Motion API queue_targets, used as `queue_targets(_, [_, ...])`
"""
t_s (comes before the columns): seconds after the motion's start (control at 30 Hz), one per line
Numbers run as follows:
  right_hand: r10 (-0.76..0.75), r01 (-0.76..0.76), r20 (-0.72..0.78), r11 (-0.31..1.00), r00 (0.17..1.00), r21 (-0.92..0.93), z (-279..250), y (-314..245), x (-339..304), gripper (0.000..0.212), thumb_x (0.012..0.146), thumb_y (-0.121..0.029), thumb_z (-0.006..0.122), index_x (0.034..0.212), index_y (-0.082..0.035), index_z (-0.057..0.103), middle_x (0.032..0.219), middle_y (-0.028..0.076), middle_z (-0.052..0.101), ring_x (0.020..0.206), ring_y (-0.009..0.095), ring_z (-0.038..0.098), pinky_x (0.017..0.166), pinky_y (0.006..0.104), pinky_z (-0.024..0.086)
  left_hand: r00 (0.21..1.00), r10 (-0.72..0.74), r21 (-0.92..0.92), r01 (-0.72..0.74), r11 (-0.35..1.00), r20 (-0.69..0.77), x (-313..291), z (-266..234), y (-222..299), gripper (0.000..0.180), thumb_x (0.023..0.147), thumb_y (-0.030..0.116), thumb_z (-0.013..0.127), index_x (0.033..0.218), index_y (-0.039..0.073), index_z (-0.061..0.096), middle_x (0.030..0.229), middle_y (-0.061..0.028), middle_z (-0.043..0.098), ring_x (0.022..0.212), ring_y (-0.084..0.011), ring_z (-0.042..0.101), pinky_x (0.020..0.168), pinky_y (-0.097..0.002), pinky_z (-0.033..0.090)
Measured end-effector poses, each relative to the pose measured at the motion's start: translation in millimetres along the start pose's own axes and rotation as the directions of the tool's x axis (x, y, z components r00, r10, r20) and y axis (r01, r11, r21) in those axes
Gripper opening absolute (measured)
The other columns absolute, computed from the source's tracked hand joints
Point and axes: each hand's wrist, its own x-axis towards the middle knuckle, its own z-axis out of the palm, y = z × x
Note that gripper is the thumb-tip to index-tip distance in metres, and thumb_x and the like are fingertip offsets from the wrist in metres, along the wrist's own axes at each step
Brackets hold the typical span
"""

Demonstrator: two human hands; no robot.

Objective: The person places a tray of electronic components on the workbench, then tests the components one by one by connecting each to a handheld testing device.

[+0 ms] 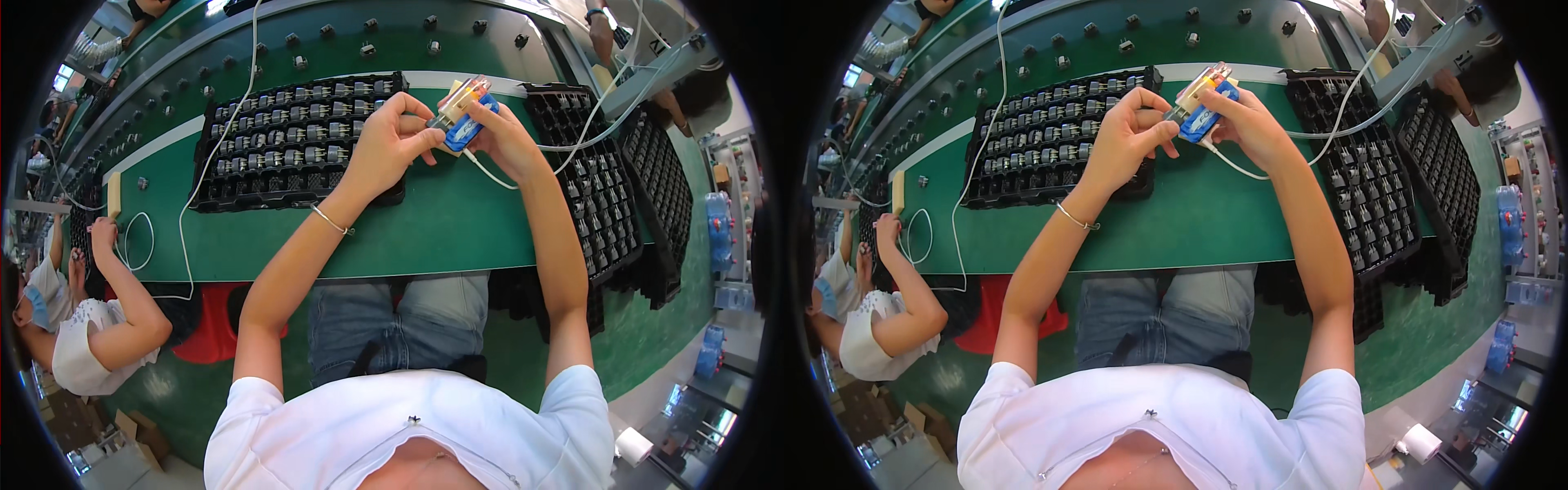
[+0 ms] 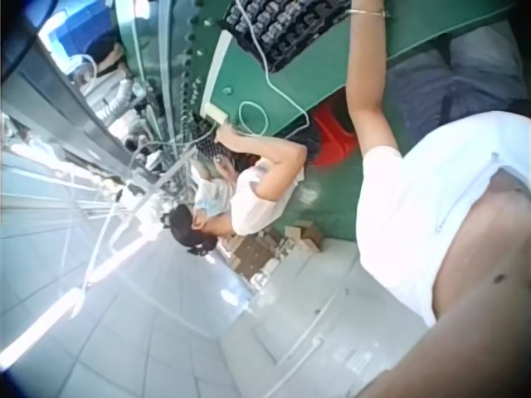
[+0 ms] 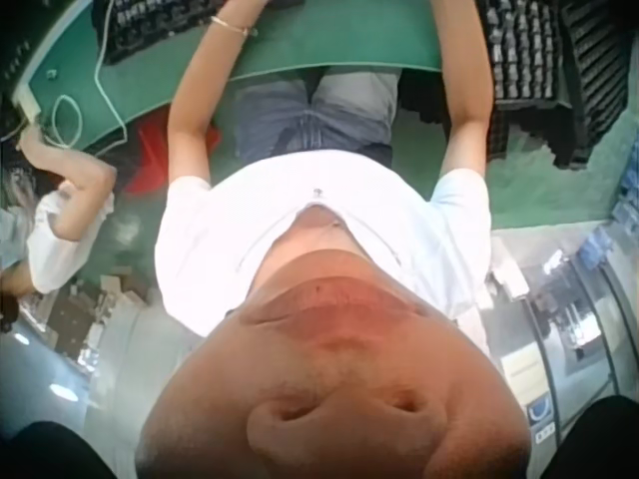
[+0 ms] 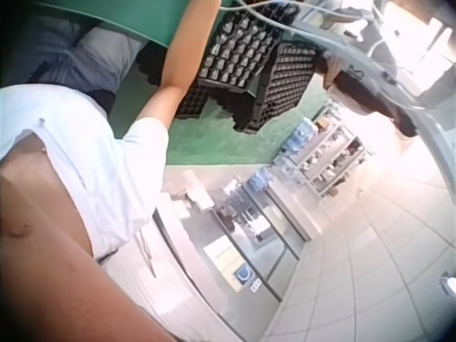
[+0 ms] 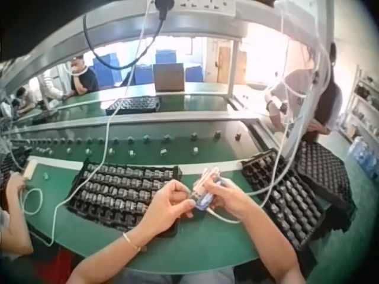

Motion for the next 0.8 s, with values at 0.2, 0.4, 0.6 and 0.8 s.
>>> queue_targets(0.2, [-0.081,0.076,-0.036,0.987,0.996,-0.139,-19.3,-6.0,-6.7,0.042,0.093,-0.027,0.065,0.122,0.003,0.059,0.106,0.005,0.067,0.094,0.012,0.065,0.084,0.0279,0.052,0.995,0.069,0.714,0.004,0.700,-0.073,-17.6,-24.6,30.2,0.033,0.080,0.027,0.077,0.066,0.001,0.061,0.063,-0.0066,0.061,0.057,-0.0146,0.059,0.056,-0.0313,0.047])
queue_targets(0.4, [-0.442,0.209,-0.288,0.783,0.850,-0.586,-20.4,0.2,2.4,0.033,0.081,-0.028,0.076,0.094,0.001,0.068,0.078,0.005,0.068,0.069,0.011,0.063,0.065,0.0282,0.050,0.987,0.054,0.973,0.143,0.179,-0.155,-57.8,-24.4,11.7,0.041,0.082,0.044,0.073,0.072,0.004,0.069,0.071,-0.0141,0.067,0.066,-0.0315,0.068,0.059,-0.0417,0.054])
queue_targets(0.6, [-0.598,0.060,-0.234,0.429,0.766,-0.901,-9.6,10.5,2.9,0.044,0.078,-0.036,0.077,0.107,-0.005,0.069,0.079,0.007,0.066,0.066,0.014,0.062,0.064,0.0287,0.051,0.976,0.031,0.949,0.204,0.240,-0.218,-60.3,-12.4,14.9,0.031,0.081,0.036,0.073,0.074,0.006,0.070,0.069,-0.0100,0.067,0.069,-0.0302,0.066,0.064,-0.0417,0.052])
queue_targets(0.8, [-0.608,0.062,-0.230,0.420,0.760,-0.905,-5.6,13.3,2.8,0.045,0.077,-0.037,0.077,0.107,-0.004,0.068,0.075,0.006,0.064,0.060,0.016,0.058,0.060,0.0304,0.048,0.954,0.056,0.881,0.249,0.401,-0.295,-59.8,-14.5,7.3,0.022,0.079,0.028,0.073,0.077,0.006,0.071,0.064,-0.0091,0.065,0.063,-0.0277,0.065,0.060,-0.0397,0.050])
